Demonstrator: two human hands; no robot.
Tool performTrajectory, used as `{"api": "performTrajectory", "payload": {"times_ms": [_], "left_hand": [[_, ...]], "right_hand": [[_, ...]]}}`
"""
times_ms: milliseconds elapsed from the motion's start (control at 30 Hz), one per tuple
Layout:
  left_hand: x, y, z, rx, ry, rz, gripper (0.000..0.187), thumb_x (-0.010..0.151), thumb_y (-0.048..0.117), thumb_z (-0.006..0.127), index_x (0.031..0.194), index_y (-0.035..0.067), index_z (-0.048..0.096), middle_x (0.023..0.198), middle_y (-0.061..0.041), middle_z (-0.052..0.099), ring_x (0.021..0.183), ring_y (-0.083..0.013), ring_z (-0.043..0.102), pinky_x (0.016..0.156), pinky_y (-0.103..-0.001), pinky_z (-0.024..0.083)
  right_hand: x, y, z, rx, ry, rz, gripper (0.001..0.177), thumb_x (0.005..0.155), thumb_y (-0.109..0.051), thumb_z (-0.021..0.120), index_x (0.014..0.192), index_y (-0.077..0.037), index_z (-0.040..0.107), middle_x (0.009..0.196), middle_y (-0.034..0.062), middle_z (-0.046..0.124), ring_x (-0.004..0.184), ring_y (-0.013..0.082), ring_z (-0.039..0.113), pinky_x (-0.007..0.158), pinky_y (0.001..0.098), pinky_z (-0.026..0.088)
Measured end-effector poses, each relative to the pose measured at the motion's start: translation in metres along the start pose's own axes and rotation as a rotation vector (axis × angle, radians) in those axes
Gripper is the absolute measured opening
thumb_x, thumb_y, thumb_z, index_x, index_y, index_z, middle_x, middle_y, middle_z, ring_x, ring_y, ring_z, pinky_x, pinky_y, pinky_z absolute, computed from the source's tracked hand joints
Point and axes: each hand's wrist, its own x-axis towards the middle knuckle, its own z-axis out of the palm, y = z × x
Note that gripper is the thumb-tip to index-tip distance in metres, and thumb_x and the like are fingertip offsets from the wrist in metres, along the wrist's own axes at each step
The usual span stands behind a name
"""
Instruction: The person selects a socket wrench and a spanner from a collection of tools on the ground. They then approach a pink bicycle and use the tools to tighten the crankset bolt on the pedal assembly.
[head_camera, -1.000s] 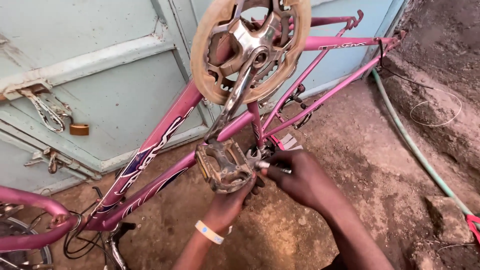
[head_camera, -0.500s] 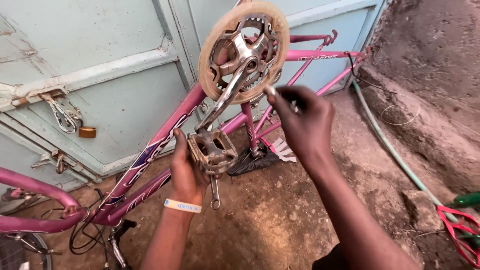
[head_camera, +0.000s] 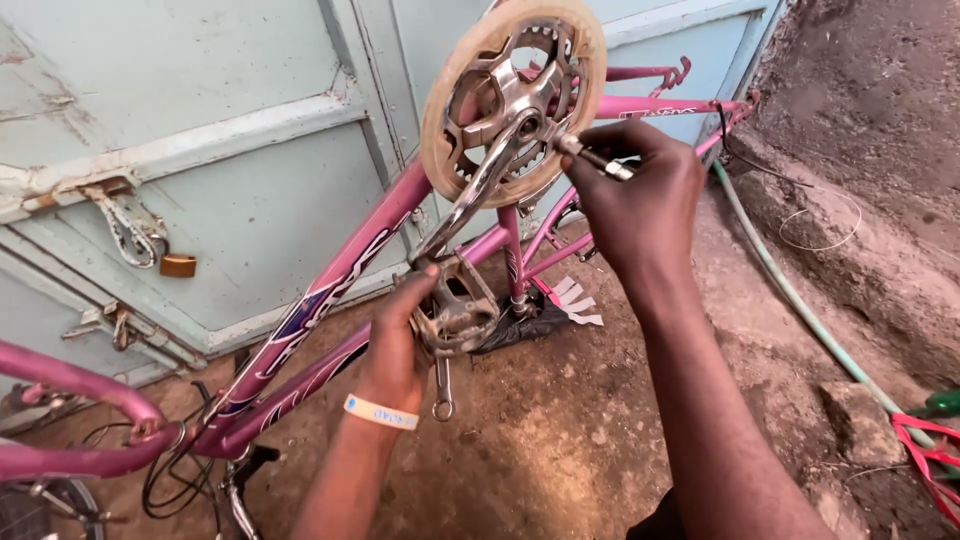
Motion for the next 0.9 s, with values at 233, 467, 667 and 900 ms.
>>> {"api": "performTrajectory", "payload": {"times_ms": [233, 467, 667, 900], "left_hand": [[0.028, -0.023, 0.004, -0.112, -0.167, -0.019, 0.062, 0.080, 0.033, 0.066, 0.137, 0.007, 0.064, 0.098, -0.020, 0.073, 0.060, -0.0314, 0.069, 0.045, -0.038, 0.055], [0.058, -0.046, 0.002, 0.044, -0.107, 0.053, 0.040, 0.074, 0.034, 0.070, 0.107, 0.014, 0.077, 0.108, -0.007, 0.080, 0.100, -0.0252, 0.067, 0.095, -0.047, 0.045], [0.056, -0.037, 0.009, -0.135, -0.079, -0.091, 0.042, 0.076, 0.016, 0.073, 0.116, 0.004, 0.077, 0.112, -0.012, 0.081, 0.106, -0.0258, 0.071, 0.096, -0.037, 0.050], [0.057, -0.034, 0.017, -0.218, -0.026, -0.191, 0.048, 0.073, 0.011, 0.074, 0.121, 0.002, 0.075, 0.116, -0.016, 0.080, 0.107, -0.0285, 0.072, 0.096, -0.039, 0.054]], "right_hand": [[0.011, -0.003, 0.002, -0.085, -0.045, 0.010, 0.018, 0.092, -0.017, 0.080, 0.105, -0.005, 0.076, 0.100, 0.0102, 0.079, 0.087, 0.0191, 0.077, 0.080, 0.0348, 0.066], [0.015, -0.012, 0.021, -0.088, -0.061, -0.197, 0.017, 0.092, -0.007, 0.081, 0.106, 0.000, 0.074, 0.099, 0.0126, 0.078, 0.087, 0.0175, 0.076, 0.079, 0.0298, 0.066], [0.014, -0.017, 0.030, -0.120, -0.046, -0.286, 0.012, 0.093, -0.002, 0.081, 0.104, 0.001, 0.076, 0.095, 0.0111, 0.078, 0.083, 0.0140, 0.074, 0.072, 0.0253, 0.062], [0.012, -0.017, 0.032, -0.175, -0.020, -0.308, 0.013, 0.094, -0.002, 0.083, 0.106, 0.001, 0.077, 0.099, 0.0110, 0.078, 0.086, 0.0137, 0.072, 0.071, 0.0255, 0.056]]}}
